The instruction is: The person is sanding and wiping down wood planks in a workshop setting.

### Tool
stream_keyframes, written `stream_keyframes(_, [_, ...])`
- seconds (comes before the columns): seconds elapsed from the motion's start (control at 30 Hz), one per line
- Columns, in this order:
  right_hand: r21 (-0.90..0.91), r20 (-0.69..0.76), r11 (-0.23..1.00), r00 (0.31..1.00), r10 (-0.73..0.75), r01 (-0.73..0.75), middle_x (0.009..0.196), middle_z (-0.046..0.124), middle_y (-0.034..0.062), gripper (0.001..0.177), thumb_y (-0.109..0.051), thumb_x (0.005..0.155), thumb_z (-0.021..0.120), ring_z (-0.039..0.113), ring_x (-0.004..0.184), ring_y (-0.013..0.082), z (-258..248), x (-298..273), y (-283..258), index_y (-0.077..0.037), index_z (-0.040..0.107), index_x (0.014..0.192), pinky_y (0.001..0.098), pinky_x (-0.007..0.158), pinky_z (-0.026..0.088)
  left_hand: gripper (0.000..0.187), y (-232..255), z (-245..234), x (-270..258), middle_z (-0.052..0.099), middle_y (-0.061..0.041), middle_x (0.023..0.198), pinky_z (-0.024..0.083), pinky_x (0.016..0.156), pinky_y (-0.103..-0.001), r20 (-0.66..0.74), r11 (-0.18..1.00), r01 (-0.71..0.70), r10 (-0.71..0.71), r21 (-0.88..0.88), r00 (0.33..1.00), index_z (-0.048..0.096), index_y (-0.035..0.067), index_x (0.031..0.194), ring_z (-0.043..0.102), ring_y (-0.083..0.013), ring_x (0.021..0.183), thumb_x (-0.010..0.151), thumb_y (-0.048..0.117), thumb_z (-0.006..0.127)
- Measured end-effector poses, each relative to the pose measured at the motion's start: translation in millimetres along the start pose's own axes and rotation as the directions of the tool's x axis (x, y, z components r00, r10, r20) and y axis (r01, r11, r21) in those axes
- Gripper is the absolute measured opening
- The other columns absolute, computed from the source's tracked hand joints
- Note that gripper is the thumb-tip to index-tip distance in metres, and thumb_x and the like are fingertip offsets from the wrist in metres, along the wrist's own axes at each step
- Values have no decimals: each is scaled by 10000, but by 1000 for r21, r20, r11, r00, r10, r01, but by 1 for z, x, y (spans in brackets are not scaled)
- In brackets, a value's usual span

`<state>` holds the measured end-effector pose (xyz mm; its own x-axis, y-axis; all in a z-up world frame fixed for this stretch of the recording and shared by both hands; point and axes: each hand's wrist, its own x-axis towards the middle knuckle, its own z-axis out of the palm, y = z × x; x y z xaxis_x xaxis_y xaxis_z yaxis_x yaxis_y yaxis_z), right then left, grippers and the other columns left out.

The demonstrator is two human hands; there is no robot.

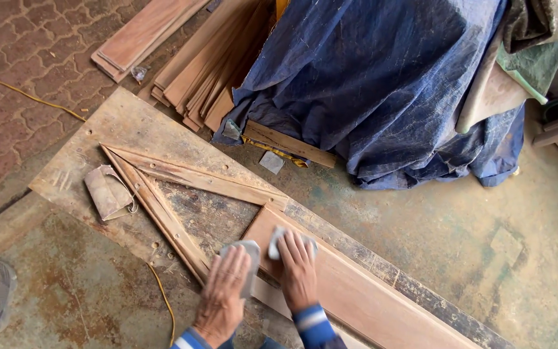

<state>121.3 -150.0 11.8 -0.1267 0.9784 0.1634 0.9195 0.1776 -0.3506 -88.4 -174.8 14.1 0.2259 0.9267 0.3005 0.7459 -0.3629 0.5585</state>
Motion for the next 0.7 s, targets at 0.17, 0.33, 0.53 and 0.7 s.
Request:
stream_keyframes(0.17, [24,101,999,994,39,-41,1558,467,139,589,-19,867,586,390,1465,306,-1,28,12,-65,536,1452,491,1223,258,804,12,47,-10,227,-233,1653,130,1243,-484,455,979,-186,126,89,881,294,-45,1540,185,-344,1544,762,-10,493])
stream_keyframes(0.33, [15,91,1000,996,-4,3,1552,479,126,610,6,846,570,390,1474,304,3,8,22,-82,532,1449,475,1229,258,706,3,71,-11,288,-251,1645,130,1252,-505,376,941,-338,303,29,876,341,-79,1535,229,-390,1542,867,117,455])
stream_keyframes(0.53, [15,129,998,990,-64,63,1582,436,191,691,83,793,525,351,1498,341,25,63,-30,-12,486,1476,472,1260,244,673,-5,96,-27,320,-271,1587,59,1225,-576,394,920,-391,373,-39,840,380,-31,1529,237,-433,1487,910,222,459])
stream_keyframes(0.7, [92,109,996,994,-28,18,1577,449,168,644,57,828,553,366,1495,328,-19,-5,24,-40,511,1463,499,1241,242,668,7,75,-15,275,-322,1583,64,1232,-584,470,912,-408,344,40,813,327,-76,1497,209,-464,1514,899,196,448])
